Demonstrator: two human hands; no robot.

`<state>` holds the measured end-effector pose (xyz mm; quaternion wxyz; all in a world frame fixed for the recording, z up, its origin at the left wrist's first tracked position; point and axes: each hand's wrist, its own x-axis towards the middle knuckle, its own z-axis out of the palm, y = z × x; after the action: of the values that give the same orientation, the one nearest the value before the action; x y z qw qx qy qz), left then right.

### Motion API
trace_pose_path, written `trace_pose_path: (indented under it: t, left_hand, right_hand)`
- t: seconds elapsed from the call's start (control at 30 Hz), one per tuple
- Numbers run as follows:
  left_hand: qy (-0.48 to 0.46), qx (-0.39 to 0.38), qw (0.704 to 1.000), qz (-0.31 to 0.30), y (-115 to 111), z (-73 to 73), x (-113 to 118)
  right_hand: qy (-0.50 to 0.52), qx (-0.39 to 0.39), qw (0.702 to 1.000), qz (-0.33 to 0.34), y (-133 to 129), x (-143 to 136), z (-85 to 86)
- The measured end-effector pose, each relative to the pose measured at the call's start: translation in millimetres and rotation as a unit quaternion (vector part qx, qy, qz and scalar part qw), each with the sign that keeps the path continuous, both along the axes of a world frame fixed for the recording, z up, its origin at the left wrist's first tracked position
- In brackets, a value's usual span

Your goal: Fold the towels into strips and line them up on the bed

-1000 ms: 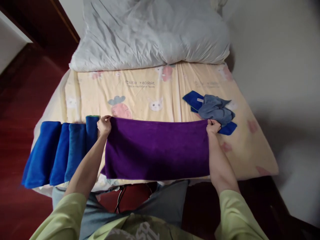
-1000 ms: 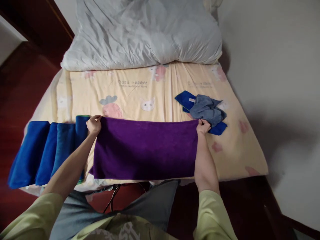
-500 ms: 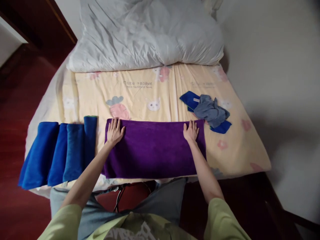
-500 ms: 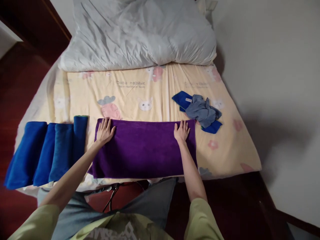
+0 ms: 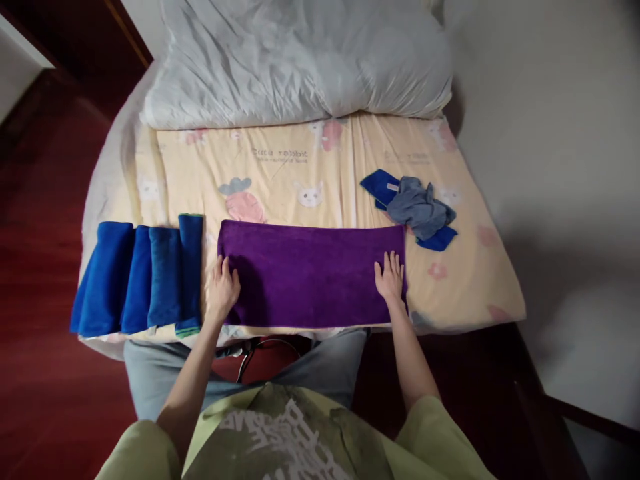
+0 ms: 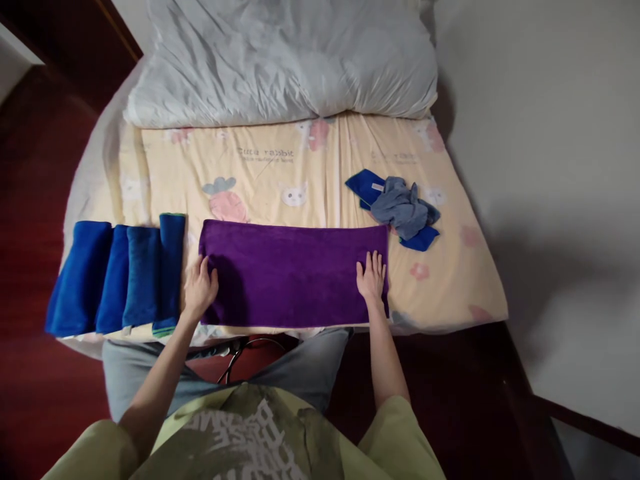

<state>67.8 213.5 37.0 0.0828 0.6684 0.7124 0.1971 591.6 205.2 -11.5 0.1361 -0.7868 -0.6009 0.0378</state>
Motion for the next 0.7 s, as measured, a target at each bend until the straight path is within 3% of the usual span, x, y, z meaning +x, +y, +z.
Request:
trace_pose_path:
  t: [0.07, 0.13, 0.27, 0.43, 0.57, 0.7]
  left_hand:
    - [0.007, -0.019, 1.0, 0.009, -48, 2.6, -6]
    - [0.003, -0.04, 0.999, 0.025, -79, 5.2, -12]
    - [-0.076, -0.112, 0.987, 0.084, -93, 14.6, -29]
    - [-0.149, -0.211, 0.959, 0.118, -90, 26.8, -47]
    - [-0.134, -0.179, 0.968, 0.117, -105, 28.6, -50]
    - [-0.076, -0.124, 0.982, 0.123, -126, 29.8, -59]
  right_hand:
    - [0.023, 0.054, 0.998, -0.003, -53, 3, -1.0]
    - [0.055, 0.109, 0.991, -0.05, -100, 7, 0.5]
    - [0.122, 0.134, 0.973, -0.145, -156, 18, 10.9]
    - [0.211, 0.027, 0.957, -0.197, -157, 33, 27.9]
    - [0.247, 0.006, 0.947, -0.207, -151, 43, 31.2]
    - [0.245, 0.033, 0.942, -0.227, -161, 51, 23.1]
